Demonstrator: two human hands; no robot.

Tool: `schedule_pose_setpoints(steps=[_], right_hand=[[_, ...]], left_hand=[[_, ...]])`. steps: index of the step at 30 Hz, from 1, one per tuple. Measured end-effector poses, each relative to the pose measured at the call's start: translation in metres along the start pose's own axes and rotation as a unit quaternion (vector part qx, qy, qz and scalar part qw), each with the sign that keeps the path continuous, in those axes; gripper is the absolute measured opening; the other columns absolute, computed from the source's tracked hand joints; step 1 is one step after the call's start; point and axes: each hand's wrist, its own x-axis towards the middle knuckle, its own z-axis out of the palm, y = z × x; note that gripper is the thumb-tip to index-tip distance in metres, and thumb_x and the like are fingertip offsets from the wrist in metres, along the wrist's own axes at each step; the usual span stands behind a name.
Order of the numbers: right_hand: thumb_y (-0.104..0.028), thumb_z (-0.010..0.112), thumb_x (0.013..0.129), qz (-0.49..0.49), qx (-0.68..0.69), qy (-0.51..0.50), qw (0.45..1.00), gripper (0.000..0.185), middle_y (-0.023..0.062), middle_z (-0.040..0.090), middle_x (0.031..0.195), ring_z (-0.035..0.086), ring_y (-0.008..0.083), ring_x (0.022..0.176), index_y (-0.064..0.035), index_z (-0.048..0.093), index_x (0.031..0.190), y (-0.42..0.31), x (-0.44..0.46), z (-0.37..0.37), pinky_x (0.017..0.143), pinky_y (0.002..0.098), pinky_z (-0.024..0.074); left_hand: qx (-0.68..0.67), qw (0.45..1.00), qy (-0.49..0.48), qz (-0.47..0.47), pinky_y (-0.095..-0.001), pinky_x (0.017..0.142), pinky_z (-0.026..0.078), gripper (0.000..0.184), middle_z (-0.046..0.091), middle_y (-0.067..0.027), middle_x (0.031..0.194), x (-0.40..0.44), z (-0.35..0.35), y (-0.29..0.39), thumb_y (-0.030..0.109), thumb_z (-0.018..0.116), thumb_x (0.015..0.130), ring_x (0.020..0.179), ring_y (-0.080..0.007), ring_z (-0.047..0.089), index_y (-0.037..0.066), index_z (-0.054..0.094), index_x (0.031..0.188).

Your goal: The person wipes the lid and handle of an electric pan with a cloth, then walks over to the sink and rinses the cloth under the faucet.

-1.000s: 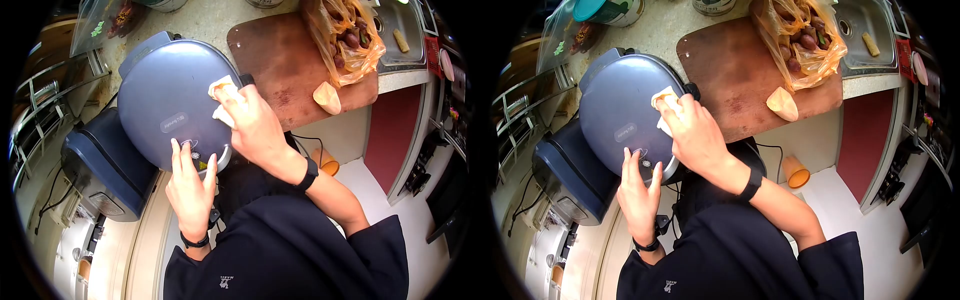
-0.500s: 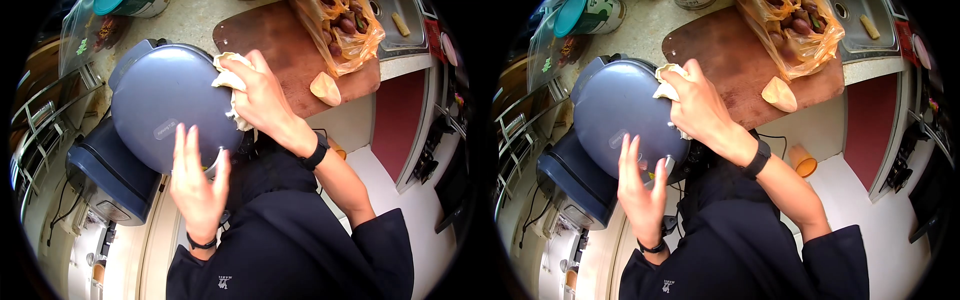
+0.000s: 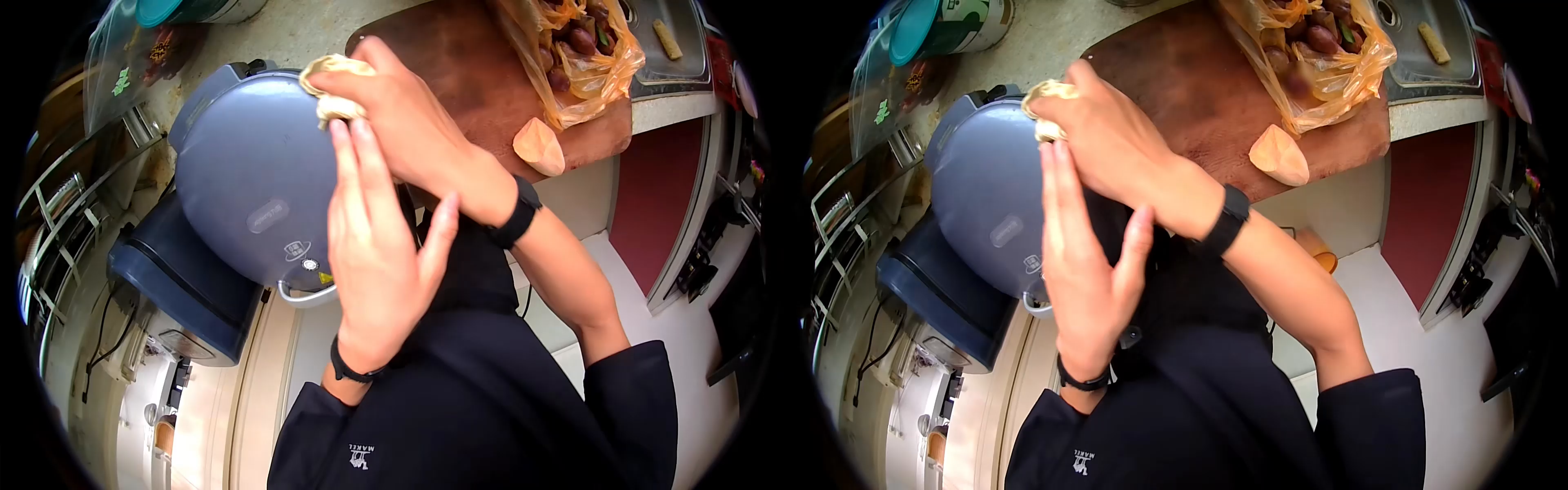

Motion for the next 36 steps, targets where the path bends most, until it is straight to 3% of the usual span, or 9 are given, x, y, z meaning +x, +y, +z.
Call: schedule_pose_setpoints(steps=[9, 16, 17, 19, 21, 26, 27, 30, 36], right_hand=[[-0.014, 0.074, 0.091, 0.081, 0.006, -0.031, 0.996, 0.040, 0.0154, 0.056, 0.112, 0.063, 0.0313, 0.098, -0.0121, 0.071, 0.131, -0.007, -0.015, -0.014, 0.087, 0.0384, 0.0537], [-0.013, 0.080, 0.087, 0.041, 0.039, -0.015, 0.998, 0.042, 0.0195, 0.056, 0.125, 0.060, 0.0323, 0.116, -0.0094, 0.072, 0.129, 0.012, -0.004, -0.012, 0.097, 0.0399, 0.0520], [-0.011, 0.076, 0.092, 0.018, 0.059, -0.021, 0.998, 0.040, 0.0144, 0.062, 0.119, 0.063, 0.0255, 0.109, -0.0060, 0.069, 0.130, 0.019, -0.006, -0.012, 0.094, 0.0350, 0.0532], [-0.008, 0.072, 0.090, 0.142, 0.253, -0.025, 0.957, 0.035, 0.0129, 0.067, 0.109, 0.068, 0.0240, 0.103, -0.0017, 0.069, 0.125, 0.016, -0.005, -0.012, 0.086, 0.0326, 0.0558], [-0.006, 0.070, 0.092, 0.313, 0.419, -0.028, 0.852, 0.032, 0.0057, 0.071, 0.102, 0.067, 0.0126, 0.098, 0.0001, 0.069, 0.123, 0.007, -0.003, -0.024, 0.082, 0.0259, 0.0546], [-0.005, 0.074, 0.094, 0.362, 0.485, -0.053, 0.794, 0.023, 0.0049, 0.071, 0.107, 0.067, 0.0094, 0.094, -0.0006, 0.070, 0.116, -0.006, 0.005, -0.039, 0.081, 0.0243, 0.0543], [-0.004, 0.073, 0.094, 0.333, 0.435, -0.005, 0.837, 0.020, 0.0082, 0.070, 0.112, 0.067, 0.0108, 0.096, -0.0011, 0.071, 0.114, -0.006, 0.005, -0.033, 0.083, 0.0259, 0.0545], [-0.004, 0.075, 0.093, 0.296, 0.445, -0.008, 0.845, 0.014, 0.0113, 0.070, 0.115, 0.067, 0.0116, 0.097, -0.0017, 0.072, 0.107, -0.001, 0.008, -0.034, 0.083, 0.0267, 0.0548], [-0.004, 0.081, 0.090, 0.320, 0.337, 0.010, 0.885, 0.013, 0.0059, 0.074, 0.095, 0.067, 0.0081, 0.080, -0.0018, 0.073, 0.100, -0.018, 0.017, -0.029, 0.067, 0.0234, 0.0543]], left_hand=[[0.006, 1.000, -0.015, 0.013, -0.0478, 0.117, 0.039, 0.087, 0.039, -0.0333, 0.158, 0.003, 0.003, 0.003, 0.025, 0.081, 0.089, 0.144, -0.0480, 0.044, -0.010, 0.037, 0.154], [-0.003, 1.000, -0.018, 0.014, -0.0489, 0.114, 0.041, 0.087, 0.041, -0.0324, 0.158, 0.010, -0.003, 0.000, 0.022, 0.082, 0.086, 0.141, -0.0464, 0.048, -0.009, 0.039, 0.155], [-0.014, 1.000, -0.019, 0.017, -0.0489, 0.114, 0.041, 0.087, 0.041, -0.0323, 0.157, 0.010, -0.001, 0.001, 0.022, 0.082, 0.085, 0.140, -0.0464, 0.048, -0.009, 0.039, 0.154], [-0.034, 0.999, -0.017, 0.019, -0.0489, 0.114, 0.042, 0.087, 0.041, -0.0322, 0.157, 0.010, 0.003, 0.001, 0.021, 0.082, 0.084, 0.139, -0.0464, 0.050, -0.009, 0.040, 0.154], [-0.028, 0.999, -0.019, 0.026, -0.0489, 0.112, 0.044, 0.090, 0.042, -0.0318, 0.157, 0.008, 0.003, 0.006, 0.025, 0.083, 0.082, 0.137, -0.0456, 0.052, -0.008, 0.041, 0.154], [-0.083, 0.996, -0.004, 0.033, -0.0472, 0.106, 0.049, 0.087, 0.040, -0.0360, 0.155, 0.007, 0.007, 0.014, 0.025, 0.086, 0.077, 0.128, -0.0447, 0.056, -0.007, 0.049, 0.149], [-0.094, 0.995, -0.001, 0.034, -0.0470, 0.105, 0.049, 0.087, 0.039, -0.0368, 0.155, 0.007, 0.008, 0.015, 0.025, 0.086, 0.076, 0.127, -0.0447, 0.056, -0.007, 0.050, 0.149], [-0.106, 0.994, 0.000, 0.040, -0.0476, 0.106, 0.049, 0.086, 0.038, -0.0377, 0.155, 0.008, 0.006, 0.016, 0.025, 0.086, 0.076, 0.127, -0.0449, 0.056, -0.007, 0.051, 0.147], [-0.106, 0.994, 0.007, 0.031, -0.0494, 0.106, 0.048, 0.080, 0.041, -0.0360, 0.154, 0.009, -0.002, 0.014, 0.024, 0.086, 0.076, 0.128, -0.0452, 0.055, -0.006, 0.056, 0.144]])
